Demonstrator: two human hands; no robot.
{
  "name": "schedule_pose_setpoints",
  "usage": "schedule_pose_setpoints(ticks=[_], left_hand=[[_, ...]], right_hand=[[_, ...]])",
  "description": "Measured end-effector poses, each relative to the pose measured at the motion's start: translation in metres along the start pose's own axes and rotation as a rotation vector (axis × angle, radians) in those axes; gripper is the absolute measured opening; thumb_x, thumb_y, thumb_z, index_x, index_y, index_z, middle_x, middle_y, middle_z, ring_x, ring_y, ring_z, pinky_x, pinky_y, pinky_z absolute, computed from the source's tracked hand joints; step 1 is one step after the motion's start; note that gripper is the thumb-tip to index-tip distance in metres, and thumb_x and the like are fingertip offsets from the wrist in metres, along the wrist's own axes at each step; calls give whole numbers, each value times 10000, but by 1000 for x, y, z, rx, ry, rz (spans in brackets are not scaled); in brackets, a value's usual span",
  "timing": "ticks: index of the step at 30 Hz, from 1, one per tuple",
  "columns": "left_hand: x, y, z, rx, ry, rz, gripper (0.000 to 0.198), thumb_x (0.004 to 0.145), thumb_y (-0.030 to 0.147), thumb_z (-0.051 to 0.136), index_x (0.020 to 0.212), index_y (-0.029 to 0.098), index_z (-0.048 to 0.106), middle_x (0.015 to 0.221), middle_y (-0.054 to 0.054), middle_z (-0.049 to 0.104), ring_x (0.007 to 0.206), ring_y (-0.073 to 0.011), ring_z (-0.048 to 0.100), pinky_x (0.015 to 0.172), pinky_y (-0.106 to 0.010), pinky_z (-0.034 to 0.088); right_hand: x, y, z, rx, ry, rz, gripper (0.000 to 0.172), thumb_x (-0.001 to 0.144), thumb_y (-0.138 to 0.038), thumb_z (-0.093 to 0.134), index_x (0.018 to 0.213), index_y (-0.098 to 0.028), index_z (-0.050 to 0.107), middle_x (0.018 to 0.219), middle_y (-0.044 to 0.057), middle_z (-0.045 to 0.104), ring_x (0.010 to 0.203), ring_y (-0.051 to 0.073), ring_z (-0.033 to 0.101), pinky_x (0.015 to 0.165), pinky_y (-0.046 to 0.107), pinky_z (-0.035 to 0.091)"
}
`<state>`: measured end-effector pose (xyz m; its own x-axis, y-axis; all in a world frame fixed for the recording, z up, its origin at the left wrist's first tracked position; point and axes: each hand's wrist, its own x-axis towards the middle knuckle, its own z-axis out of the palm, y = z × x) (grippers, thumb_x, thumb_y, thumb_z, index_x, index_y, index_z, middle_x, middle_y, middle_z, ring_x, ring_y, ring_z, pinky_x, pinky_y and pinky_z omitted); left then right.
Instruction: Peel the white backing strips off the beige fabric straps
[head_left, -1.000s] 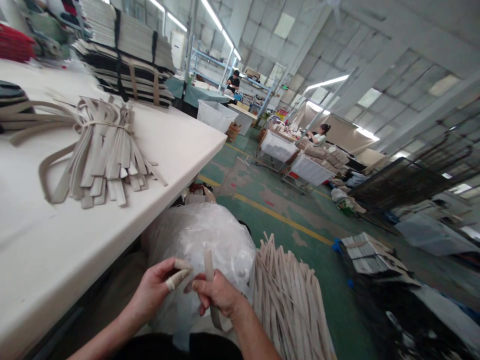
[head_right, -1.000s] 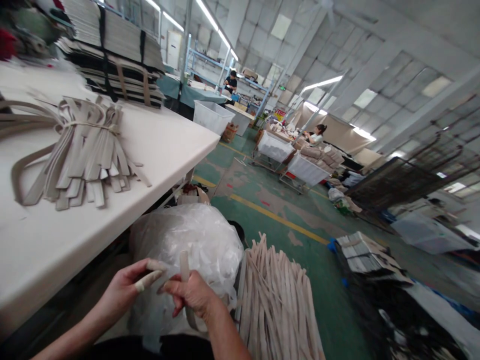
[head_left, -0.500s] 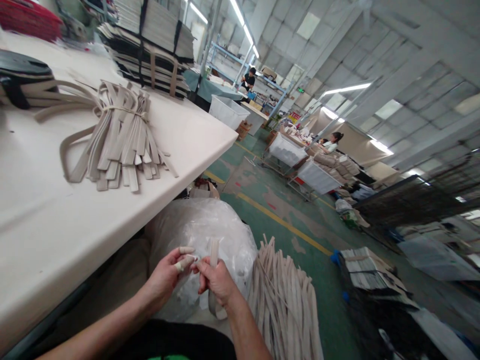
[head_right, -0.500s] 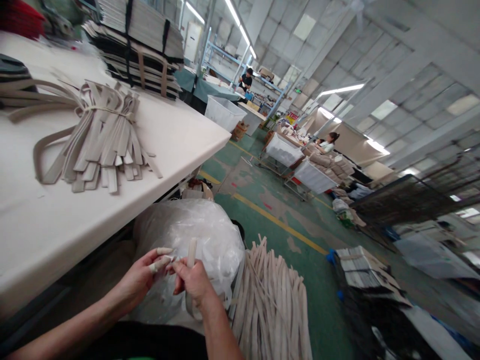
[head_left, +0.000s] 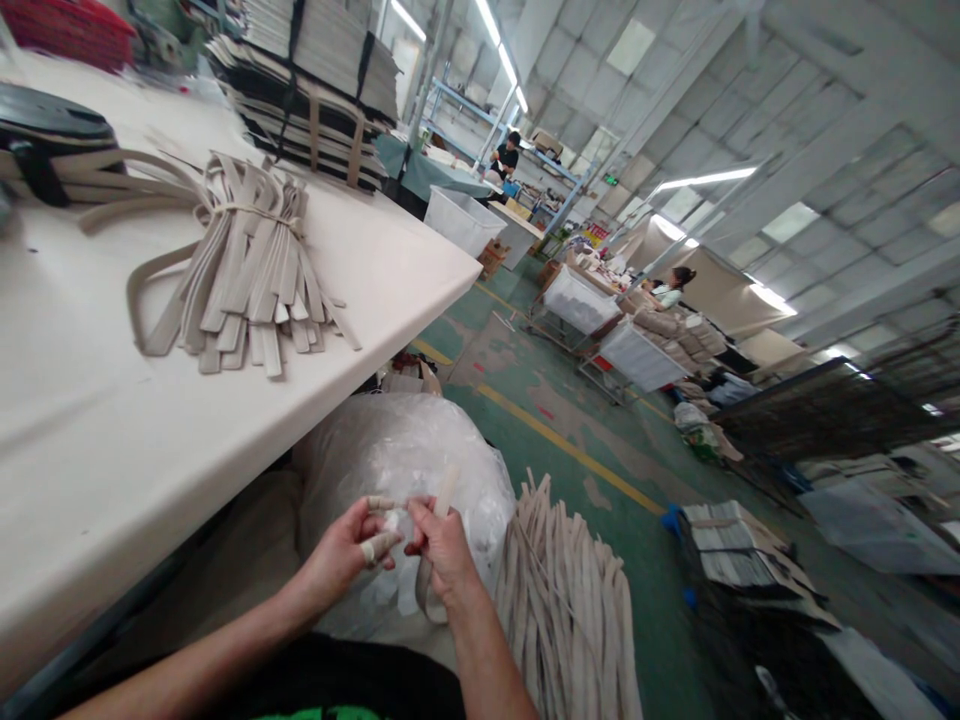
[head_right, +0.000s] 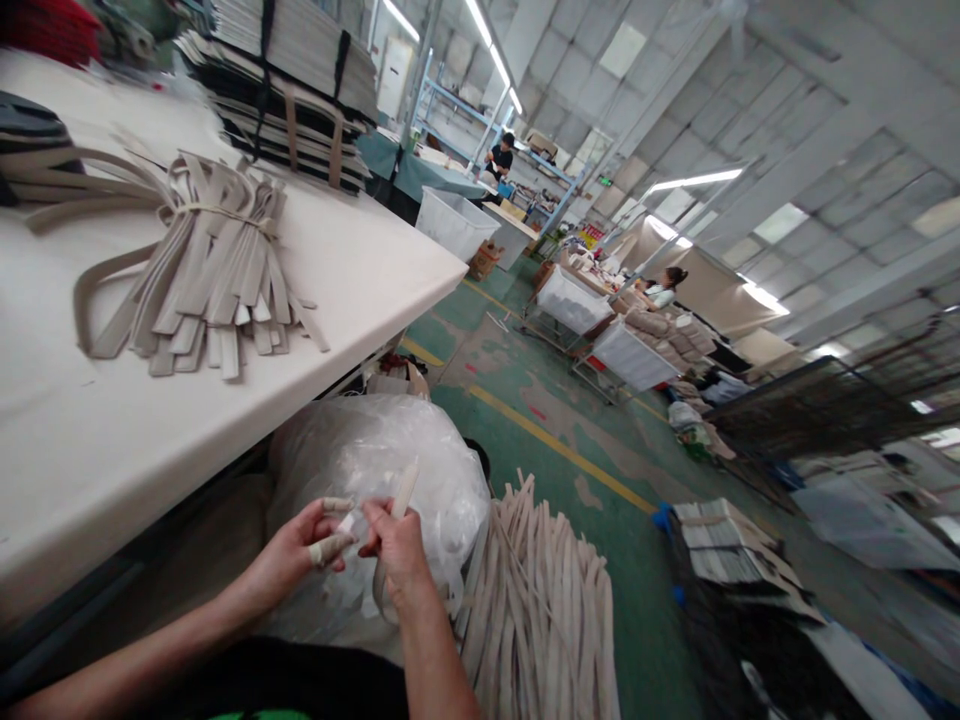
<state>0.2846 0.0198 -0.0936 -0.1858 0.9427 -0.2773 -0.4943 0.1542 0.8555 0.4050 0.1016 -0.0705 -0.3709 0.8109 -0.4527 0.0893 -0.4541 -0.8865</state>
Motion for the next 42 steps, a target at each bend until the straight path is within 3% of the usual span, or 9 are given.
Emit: schedule_pose_setpoints(ticks=[5,10,19,24,27,29,32,36,42], left_hand=[[-3,-3,-6,52,-65,-178,496,614,517,848,866,159,616,645,16,612,512,-118,539,514,-216,344],[-4,-1,-9,141,-150,-207,419,613,532,810,667,154,636,552,6,583,491,-111,452,500,-219,299],[-12,2,-9,285,-256,-322,319,660,442,770,556,156,675,550,-42,646,461,-131,511,477,-223,309],[-9,-2,-8,242,-191,-339,339,688,462,796,632,132,744,577,-68,673,502,-126,518,505,-211,354],[-1,-3,-12,-33,-11,-405,328,593,356,896,703,82,753,673,-100,704,558,-127,566,528,-196,412],[5,-3,-15,-200,117,-418,285,570,258,915,708,86,735,714,-95,708,617,-137,615,543,-184,446],[14,1,-17,-324,210,-382,116,738,207,809,763,146,714,824,-61,720,720,-133,668,627,-186,511],[18,5,-11,-445,245,-379,70,885,166,654,839,165,707,933,-50,727,774,-113,687,680,-189,547],[13,3,-4,-488,195,-370,55,837,182,723,855,130,726,925,-88,731,771,-145,684,668,-212,562]], right_hand=[[19,-24,-14,-86,87,-108,486,583,-562,760,740,-119,638,425,-75,405,401,72,365,451,239,426],[31,-44,-21,-147,110,-188,445,620,-518,763,770,-109,671,437,-55,450,415,92,423,462,244,421],[38,-66,-14,-267,100,-357,344,707,-449,708,774,-112,692,447,-30,506,435,105,468,490,242,424],[37,-67,-14,-278,78,-313,487,756,-555,649,926,-99,671,521,-3,568,473,112,498,490,241,471],[31,-58,-25,-316,59,-220,637,785,-650,562,1111,-103,595,631,40,643,527,136,534,464,249,494],[21,-45,-34,-356,18,-151,649,791,-683,519,1084,-107,575,664,63,661,545,145,545,450,246,489],[-1,-17,-39,-374,-178,17,622,783,-722,482,916,-122,578,596,57,633,492,137,532,428,230,452],[-31,24,-23,-350,-467,242,585,782,-710,495,821,-132,575,508,28,582,428,135,528,414,221,422],[-33,53,-4,-344,-525,276,584,817,-701,496,820,-124,588,502,27,582,404,134,537,413,230,447]])
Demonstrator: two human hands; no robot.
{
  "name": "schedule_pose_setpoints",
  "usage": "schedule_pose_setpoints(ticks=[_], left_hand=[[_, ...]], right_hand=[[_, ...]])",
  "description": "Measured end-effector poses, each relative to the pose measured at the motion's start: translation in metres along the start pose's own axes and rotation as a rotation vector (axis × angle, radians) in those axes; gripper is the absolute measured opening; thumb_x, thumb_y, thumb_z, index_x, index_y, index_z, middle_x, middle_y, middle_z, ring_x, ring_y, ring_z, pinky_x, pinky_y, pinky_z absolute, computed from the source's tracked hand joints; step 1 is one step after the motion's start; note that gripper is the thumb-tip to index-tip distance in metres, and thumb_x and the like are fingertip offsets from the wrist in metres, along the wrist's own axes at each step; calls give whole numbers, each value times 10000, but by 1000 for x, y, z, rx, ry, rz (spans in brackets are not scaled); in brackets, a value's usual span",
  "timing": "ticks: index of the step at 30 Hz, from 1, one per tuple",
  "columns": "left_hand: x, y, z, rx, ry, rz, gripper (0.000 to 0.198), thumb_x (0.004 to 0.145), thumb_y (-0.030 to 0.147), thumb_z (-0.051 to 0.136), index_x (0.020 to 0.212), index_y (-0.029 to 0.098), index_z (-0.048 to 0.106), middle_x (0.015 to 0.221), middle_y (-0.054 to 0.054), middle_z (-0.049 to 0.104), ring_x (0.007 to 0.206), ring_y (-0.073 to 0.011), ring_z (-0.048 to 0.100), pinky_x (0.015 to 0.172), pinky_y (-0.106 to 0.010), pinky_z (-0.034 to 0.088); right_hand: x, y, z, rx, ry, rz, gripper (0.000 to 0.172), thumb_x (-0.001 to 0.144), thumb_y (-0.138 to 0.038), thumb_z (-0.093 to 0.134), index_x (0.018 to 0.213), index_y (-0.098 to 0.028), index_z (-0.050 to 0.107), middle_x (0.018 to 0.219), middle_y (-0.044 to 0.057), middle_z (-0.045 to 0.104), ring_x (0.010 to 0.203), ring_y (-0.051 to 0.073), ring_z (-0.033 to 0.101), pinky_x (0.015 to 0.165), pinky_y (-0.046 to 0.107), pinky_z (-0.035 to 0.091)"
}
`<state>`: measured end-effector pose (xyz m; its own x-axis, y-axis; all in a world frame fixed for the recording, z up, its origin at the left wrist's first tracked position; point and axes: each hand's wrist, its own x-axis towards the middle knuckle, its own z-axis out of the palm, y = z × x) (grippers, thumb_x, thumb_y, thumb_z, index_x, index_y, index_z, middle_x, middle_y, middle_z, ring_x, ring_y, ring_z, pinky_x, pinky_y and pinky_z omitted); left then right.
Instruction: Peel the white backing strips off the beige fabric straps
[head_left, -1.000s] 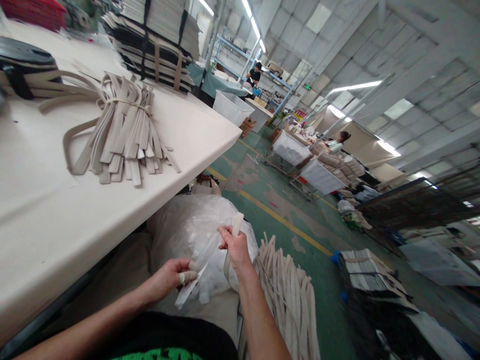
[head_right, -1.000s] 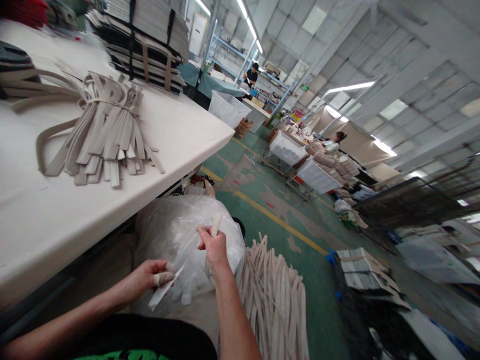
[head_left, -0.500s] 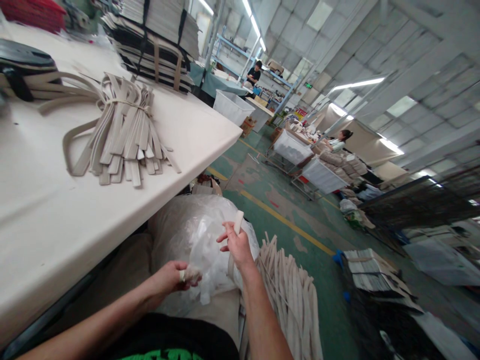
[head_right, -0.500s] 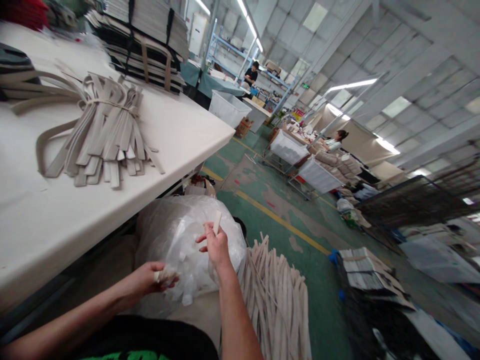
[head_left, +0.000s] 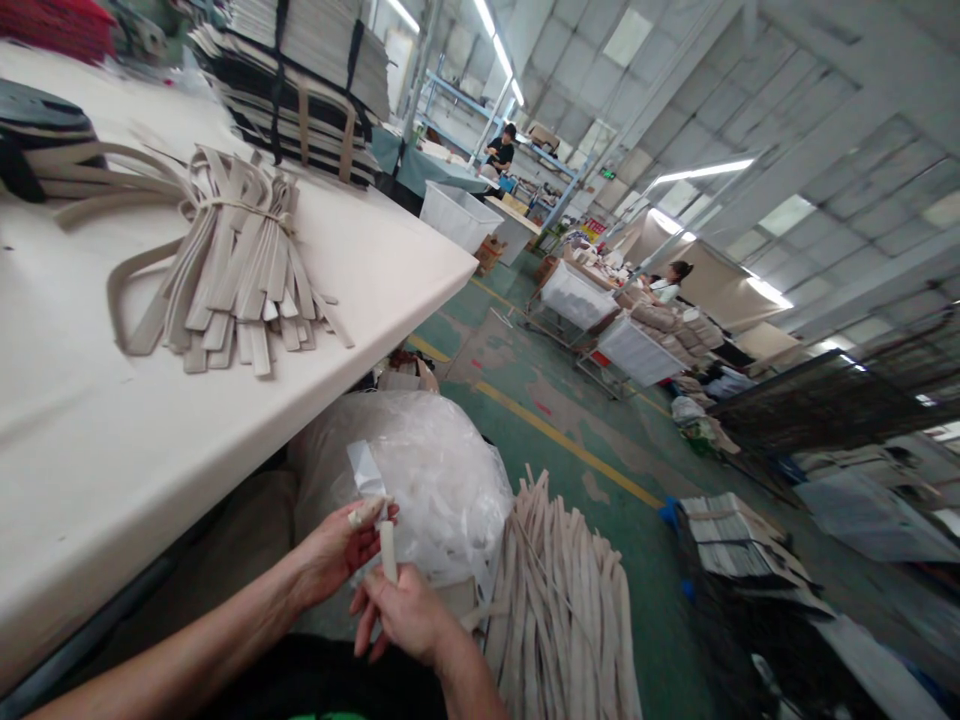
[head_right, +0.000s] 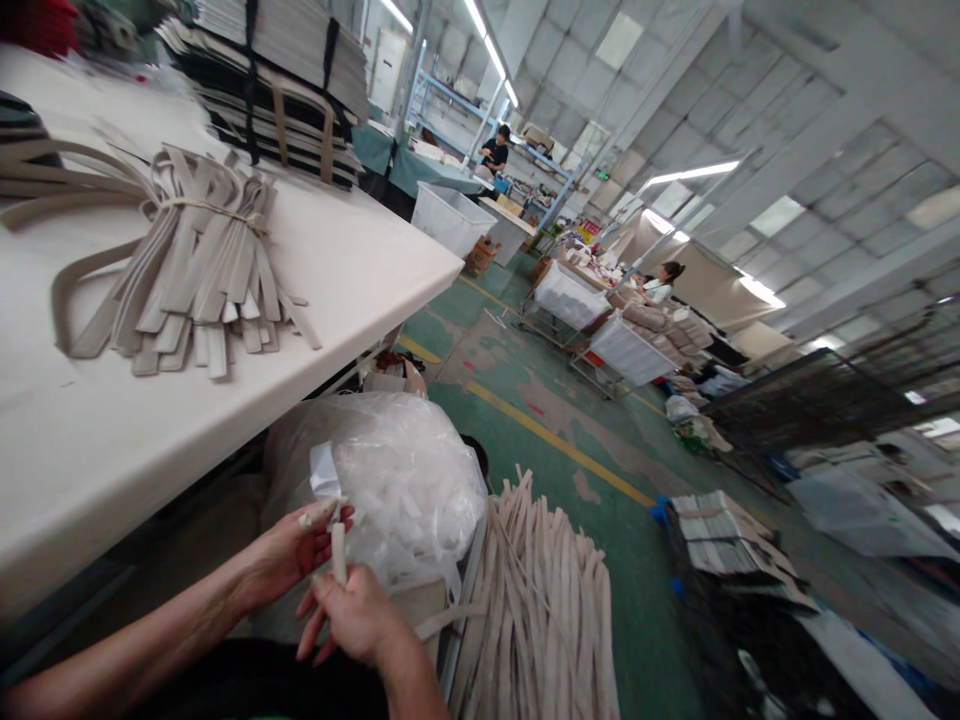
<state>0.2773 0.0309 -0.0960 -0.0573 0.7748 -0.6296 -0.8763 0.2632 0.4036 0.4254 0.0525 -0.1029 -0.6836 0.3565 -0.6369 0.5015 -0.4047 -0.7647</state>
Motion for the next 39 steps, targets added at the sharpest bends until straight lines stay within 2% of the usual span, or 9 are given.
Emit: schedule_pose_setpoints(ticks=[6,12,16,20,22,26,32,37,39], left_hand=[[-4,-5,-5,102,-148,36,426,584,415,923,819,111,739,751,-65,696,644,-136,633,599,-195,517],[-7,-12,-3,407,-225,84,531,641,619,809,742,107,708,480,-6,557,332,-65,361,317,-186,227],[-7,16,1,210,-94,208,509,537,528,912,763,106,739,670,-46,657,560,-103,556,517,-181,475],[-13,30,11,32,26,222,581,385,411,993,844,136,766,835,-54,702,735,-134,630,695,-203,545],[-19,20,21,34,-48,173,510,439,393,984,821,141,760,785,-43,691,700,-128,623,682,-205,541],[-31,0,42,140,-344,123,389,678,495,844,705,129,715,602,-28,609,547,-132,555,578,-249,508],[-42,35,55,173,-194,310,432,587,431,915,846,117,770,873,-84,710,811,-167,619,750,-230,513],[-62,25,76,312,-495,249,360,750,477,782,711,122,735,607,-36,622,590,-148,556,616,-257,478],[-66,26,82,334,-503,260,356,761,478,771,699,129,731,595,-30,622,568,-142,541,604,-257,463]], right_hand=[[8,-4,-5,15,-24,-7,619,806,-739,511,842,-125,576,501,9,563,418,135,552,427,232,457],[1,-17,-4,61,-46,-67,692,746,-811,532,865,-129,563,541,1,567,401,121,513,430,247,457],[-29,-33,-20,-18,53,-256,600,826,-626,624,1157,-129,564,811,63,692,484,108,580,508,231,471],[-57,-46,-30,-63,347,-361,599,883,-573,577,1291,-139,510,711,29,670,439,97,537,453,200,412],[-61,-53,-27,-85,424,-395,601,906,-560,551,1344,-155,480,694,14,655,407,86,498,419,192,379],[-63,-66,-21,-94,471,-480,613,920,-546,552,1399,-177,452,711,12,644,451,96,527,442,200,427],[-87,-69,-22,-119,470,-579,620,942,-524,533,1441,-179,407,718,16,657,437,84,532,446,187,449],[-91,-78,-16,-163,572,-700,516,970,-461,523,1417,-216,448,725,2,657,461,74,544,455,162,460],[-92,-79,-16,-195,609,-751,515,967,-422,546,1430,-227,430,735,1,673,512,86,590,518,173,504]])
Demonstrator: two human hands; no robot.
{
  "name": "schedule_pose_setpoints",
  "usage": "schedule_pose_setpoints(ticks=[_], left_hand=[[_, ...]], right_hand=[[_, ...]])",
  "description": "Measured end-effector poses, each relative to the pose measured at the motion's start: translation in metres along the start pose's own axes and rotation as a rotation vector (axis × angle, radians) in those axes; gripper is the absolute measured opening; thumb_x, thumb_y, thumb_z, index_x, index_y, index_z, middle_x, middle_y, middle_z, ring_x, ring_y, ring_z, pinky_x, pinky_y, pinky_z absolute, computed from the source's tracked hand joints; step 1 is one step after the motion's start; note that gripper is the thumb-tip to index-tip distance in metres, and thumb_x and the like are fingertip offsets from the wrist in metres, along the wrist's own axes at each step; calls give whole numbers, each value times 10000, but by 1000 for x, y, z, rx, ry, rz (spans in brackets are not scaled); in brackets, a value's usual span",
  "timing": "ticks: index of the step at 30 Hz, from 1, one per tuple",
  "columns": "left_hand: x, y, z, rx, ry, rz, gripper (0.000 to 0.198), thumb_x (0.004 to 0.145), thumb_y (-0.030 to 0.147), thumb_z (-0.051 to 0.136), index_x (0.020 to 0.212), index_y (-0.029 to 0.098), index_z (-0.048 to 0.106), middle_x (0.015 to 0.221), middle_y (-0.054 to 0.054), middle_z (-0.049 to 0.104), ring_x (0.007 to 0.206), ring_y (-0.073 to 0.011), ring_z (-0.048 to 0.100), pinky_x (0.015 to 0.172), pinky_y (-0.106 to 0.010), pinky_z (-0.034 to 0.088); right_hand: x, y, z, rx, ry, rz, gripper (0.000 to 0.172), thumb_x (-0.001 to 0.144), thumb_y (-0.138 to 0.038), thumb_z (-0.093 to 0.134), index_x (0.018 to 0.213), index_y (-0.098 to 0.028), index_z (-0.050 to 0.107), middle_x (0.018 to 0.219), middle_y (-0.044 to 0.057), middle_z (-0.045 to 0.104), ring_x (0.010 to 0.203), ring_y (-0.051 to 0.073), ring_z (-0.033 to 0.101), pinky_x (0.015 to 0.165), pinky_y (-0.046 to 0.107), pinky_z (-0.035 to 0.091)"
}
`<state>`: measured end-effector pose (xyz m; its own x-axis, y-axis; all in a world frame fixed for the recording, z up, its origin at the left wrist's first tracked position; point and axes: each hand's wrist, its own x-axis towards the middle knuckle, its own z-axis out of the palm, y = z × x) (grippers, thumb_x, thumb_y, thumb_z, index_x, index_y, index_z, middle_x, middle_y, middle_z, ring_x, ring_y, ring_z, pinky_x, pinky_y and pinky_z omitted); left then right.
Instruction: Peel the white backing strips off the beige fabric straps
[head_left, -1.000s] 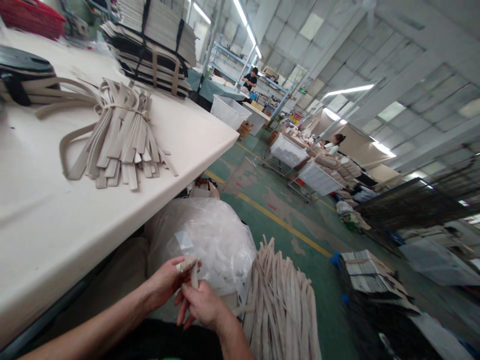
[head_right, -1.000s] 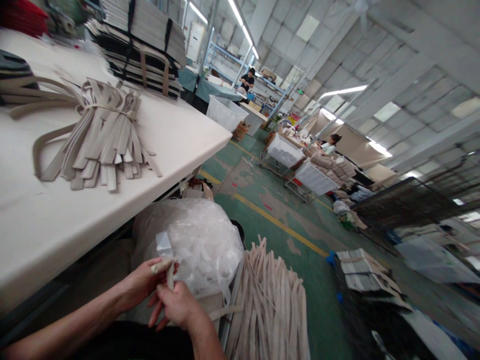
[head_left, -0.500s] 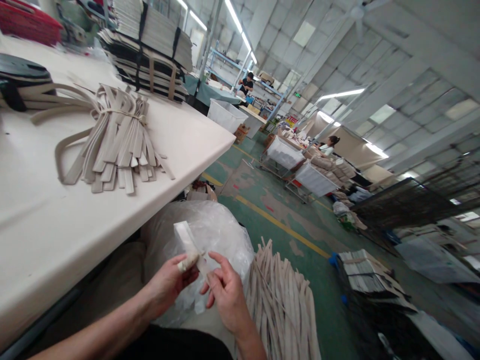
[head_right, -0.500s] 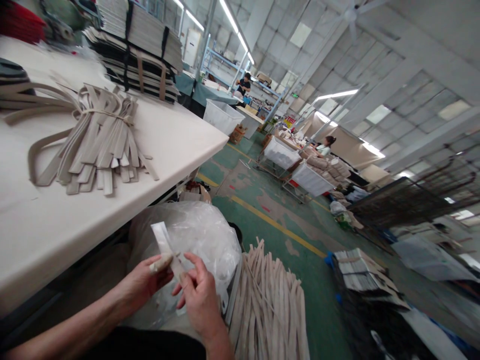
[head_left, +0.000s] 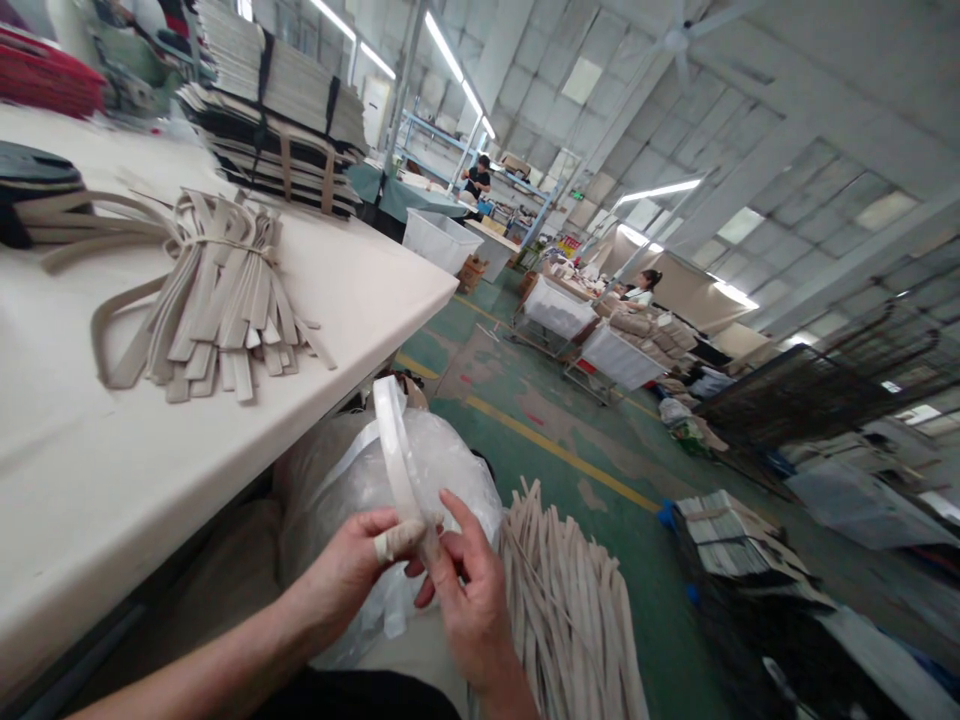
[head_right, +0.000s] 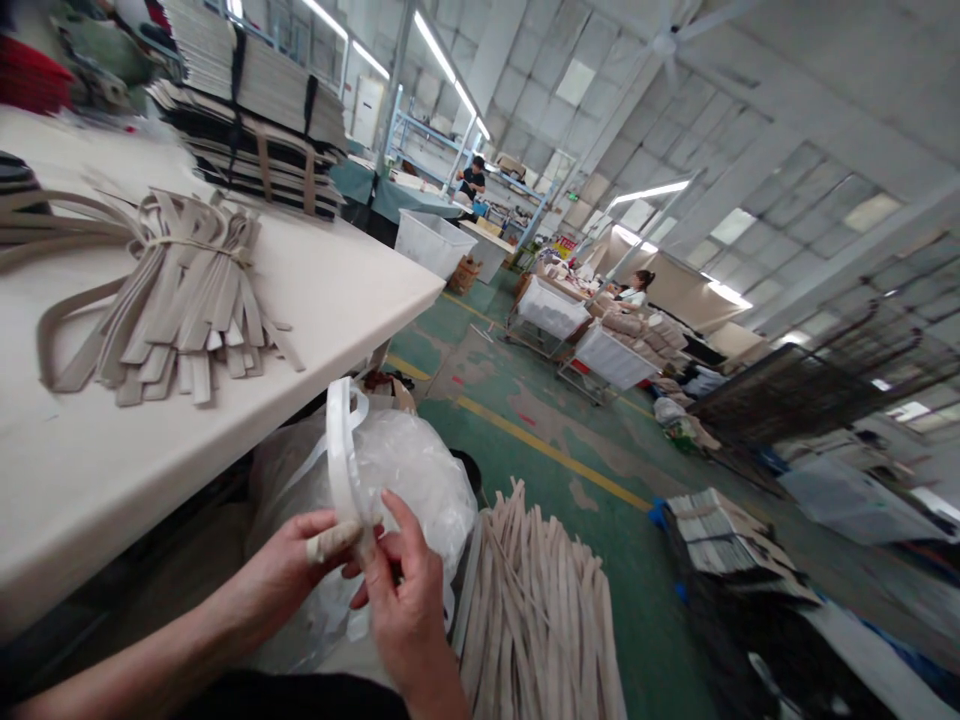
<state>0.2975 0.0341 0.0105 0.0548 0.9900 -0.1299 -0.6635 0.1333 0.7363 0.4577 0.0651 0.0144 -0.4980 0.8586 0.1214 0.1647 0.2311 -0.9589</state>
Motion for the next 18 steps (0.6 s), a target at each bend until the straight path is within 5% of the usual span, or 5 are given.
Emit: schedule_pose_setpoints(ticks=[4,10,15,18], left_hand=[[5,16,-6,20,207,58,387,647,457,870,839,134,778,808,-75,734,771,-180,622,740,-244,486],[0,-1,5,58,-21,10,344,746,456,782,648,137,696,615,-37,643,569,-153,549,586,-262,456],[3,5,-3,75,124,26,340,726,456,800,831,137,749,719,-59,697,699,-194,604,666,-277,477],[4,-2,-7,118,81,13,334,748,456,779,818,131,750,716,-63,697,686,-192,601,680,-282,469]], right_hand=[[-9,6,-6,-19,7,-53,495,983,-378,520,1441,-225,414,737,4,684,493,84,594,511,167,516],[-10,12,1,-43,101,-123,446,988,-306,518,1420,-238,432,702,-21,653,456,58,555,477,132,484],[-14,21,-1,-37,41,-92,500,988,-334,510,1459,-222,386,751,9,682,460,67,554,459,136,492],[-15,27,1,-13,32,-28,478,1001,-368,473,1451,-223,402,754,7,674,399,47,498,394,118,441]])
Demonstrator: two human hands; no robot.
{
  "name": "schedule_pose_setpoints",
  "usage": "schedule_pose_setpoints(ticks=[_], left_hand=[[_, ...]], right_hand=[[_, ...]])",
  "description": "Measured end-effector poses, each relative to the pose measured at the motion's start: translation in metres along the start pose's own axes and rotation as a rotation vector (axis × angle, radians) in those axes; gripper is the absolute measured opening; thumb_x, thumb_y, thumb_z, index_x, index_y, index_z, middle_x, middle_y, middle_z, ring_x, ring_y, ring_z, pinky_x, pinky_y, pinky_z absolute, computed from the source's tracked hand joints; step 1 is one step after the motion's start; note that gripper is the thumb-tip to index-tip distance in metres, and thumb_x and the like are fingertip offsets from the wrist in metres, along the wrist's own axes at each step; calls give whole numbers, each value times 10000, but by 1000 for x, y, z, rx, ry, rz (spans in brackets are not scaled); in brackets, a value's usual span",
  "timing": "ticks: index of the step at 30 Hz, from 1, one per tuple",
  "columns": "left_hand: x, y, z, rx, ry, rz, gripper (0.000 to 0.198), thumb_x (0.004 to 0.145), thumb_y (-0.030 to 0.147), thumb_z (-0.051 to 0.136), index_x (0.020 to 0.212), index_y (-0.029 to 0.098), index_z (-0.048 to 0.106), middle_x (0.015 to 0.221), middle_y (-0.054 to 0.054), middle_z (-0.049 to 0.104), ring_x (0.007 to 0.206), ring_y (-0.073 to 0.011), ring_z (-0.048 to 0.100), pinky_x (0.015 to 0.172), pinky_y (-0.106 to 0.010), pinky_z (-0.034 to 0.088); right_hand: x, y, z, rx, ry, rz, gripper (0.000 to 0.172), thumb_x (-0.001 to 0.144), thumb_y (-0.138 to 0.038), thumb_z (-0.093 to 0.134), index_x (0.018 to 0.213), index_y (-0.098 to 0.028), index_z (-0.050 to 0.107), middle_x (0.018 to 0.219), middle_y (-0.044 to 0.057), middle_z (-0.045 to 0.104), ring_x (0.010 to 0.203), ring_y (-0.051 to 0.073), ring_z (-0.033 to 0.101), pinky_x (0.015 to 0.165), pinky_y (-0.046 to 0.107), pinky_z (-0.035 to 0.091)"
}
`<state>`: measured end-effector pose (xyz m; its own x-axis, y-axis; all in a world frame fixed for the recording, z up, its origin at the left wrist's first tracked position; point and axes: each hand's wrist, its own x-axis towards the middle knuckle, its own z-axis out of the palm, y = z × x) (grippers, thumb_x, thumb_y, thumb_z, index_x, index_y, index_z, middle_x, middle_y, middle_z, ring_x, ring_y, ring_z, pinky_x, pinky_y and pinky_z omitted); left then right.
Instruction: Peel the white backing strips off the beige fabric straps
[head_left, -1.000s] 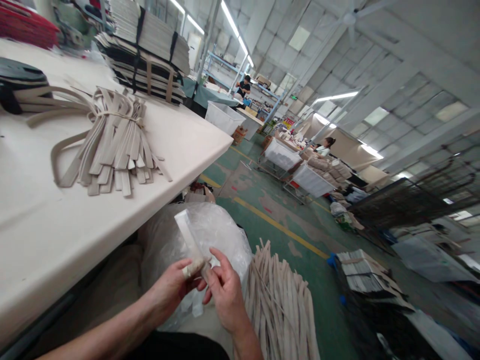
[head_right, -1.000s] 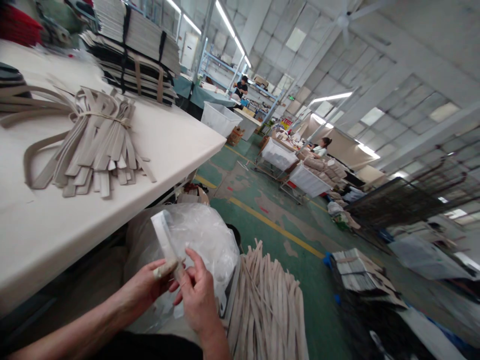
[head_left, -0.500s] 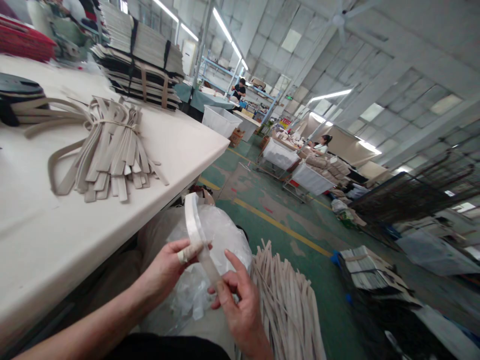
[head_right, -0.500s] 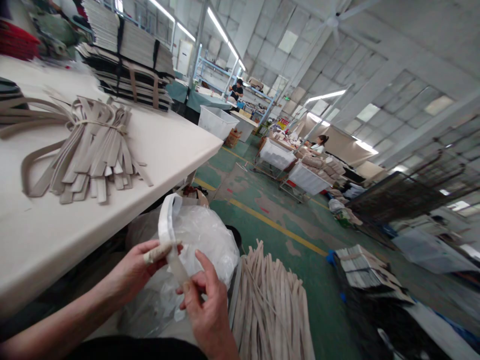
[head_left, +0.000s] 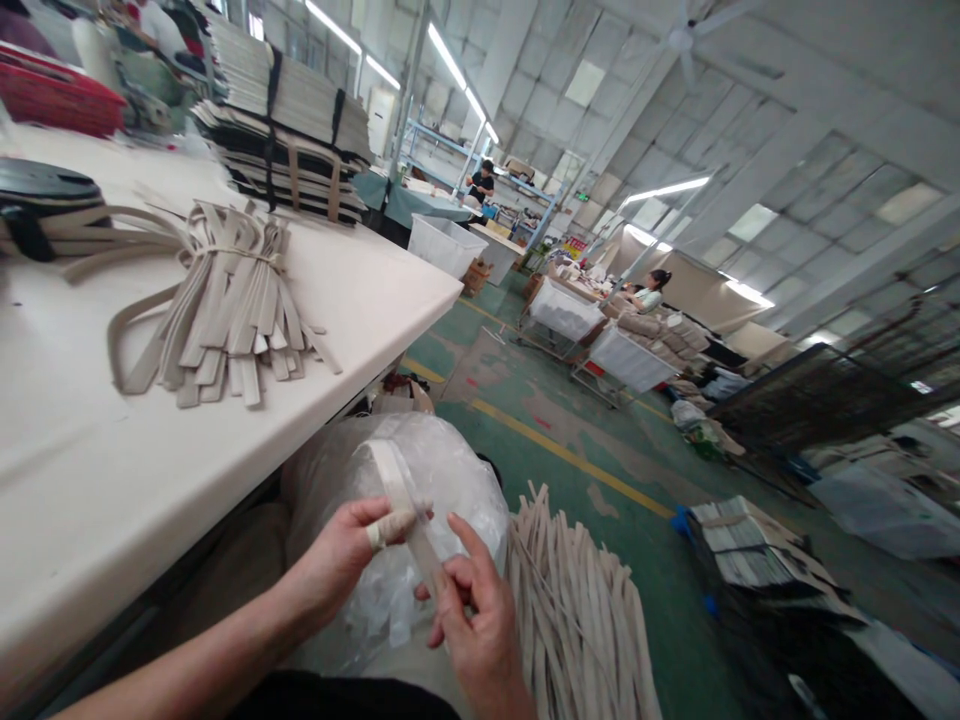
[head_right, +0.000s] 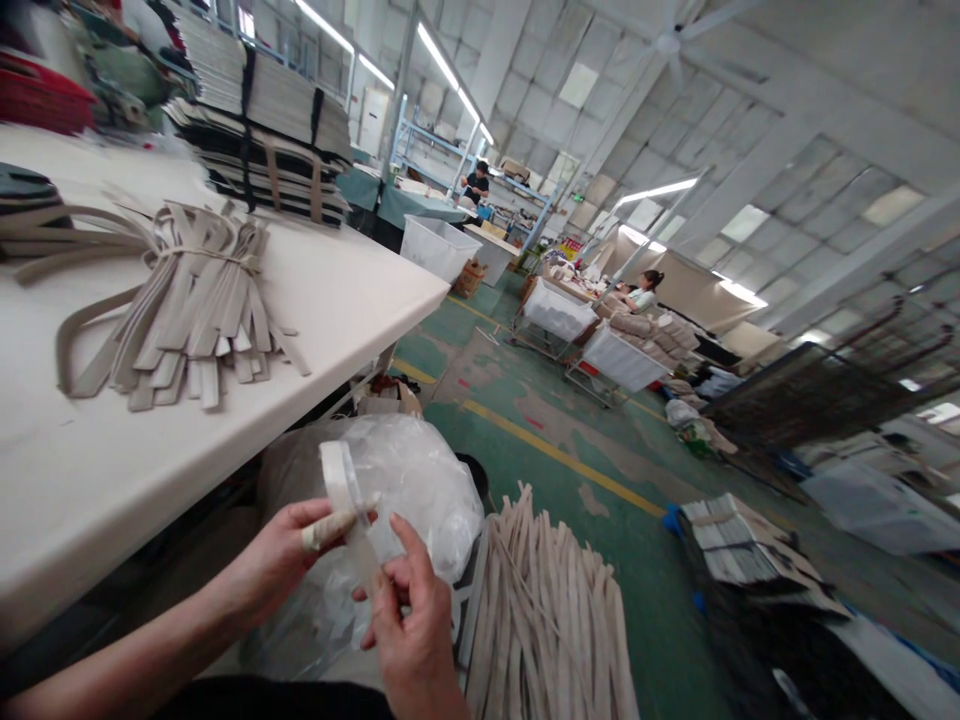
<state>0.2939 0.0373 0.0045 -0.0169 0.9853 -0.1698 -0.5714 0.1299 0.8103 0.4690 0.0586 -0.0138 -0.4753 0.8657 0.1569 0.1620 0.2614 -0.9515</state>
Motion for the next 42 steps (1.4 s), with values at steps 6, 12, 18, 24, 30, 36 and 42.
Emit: schedule_pose_setpoints(ticks=[6,12,18,24,30,36,42], left_hand=[[-1,-13,3,-17,-19,-4,327,747,457,771,724,137,709,640,-30,646,580,-151,530,595,-261,429],[-1,-17,3,-13,-94,-24,313,780,447,743,710,144,709,593,-24,619,559,-161,538,591,-275,430],[6,-26,-7,-6,99,-29,364,691,482,807,768,133,737,694,-48,660,720,-187,559,709,-272,432],[-4,-33,-2,25,-15,-59,373,748,483,758,665,124,698,622,-28,593,628,-162,513,649,-272,403],[-3,-24,-11,35,104,-21,360,736,444,787,930,140,774,777,-61,707,751,-203,590,745,-284,441],[-13,-23,3,8,-146,25,307,844,447,678,915,165,777,642,-34,647,610,-192,576,666,-311,471],[-40,22,14,448,-221,378,206,891,321,645,1028,269,789,871,-71,742,797,-236,668,779,-321,505]], right_hand=[[3,5,2,-29,0,-8,511,987,-355,506,1467,-242,375,755,-7,658,467,62,551,462,129,486],[-1,7,0,-33,-21,37,481,1002,-381,459,1451,-217,407,760,10,676,408,52,513,407,121,450],[-5,8,-4,-75,-25,34,541,977,-349,503,1479,-200,371,754,7,673,443,63,519,435,126,471],[-4,11,-4,-76,-58,73,495,1000,-372,444,1465,-207,401,748,6,660,407,57,487,387,120,433],[-9,14,-10,-93,-68,94,519,980,-399,492,1458,-213,413,723,6,667,444,72,517,435,135,468],[-13,7,-11,-45,-63,94,482,984,-431,490,1424,-236,459,729,7,669,414,60,497,403,134,436],[-32,-17,-22,-14,95,24,455,934,-462,579,1319,-220,568,675,28,687,418,103,553,429,191,479]])
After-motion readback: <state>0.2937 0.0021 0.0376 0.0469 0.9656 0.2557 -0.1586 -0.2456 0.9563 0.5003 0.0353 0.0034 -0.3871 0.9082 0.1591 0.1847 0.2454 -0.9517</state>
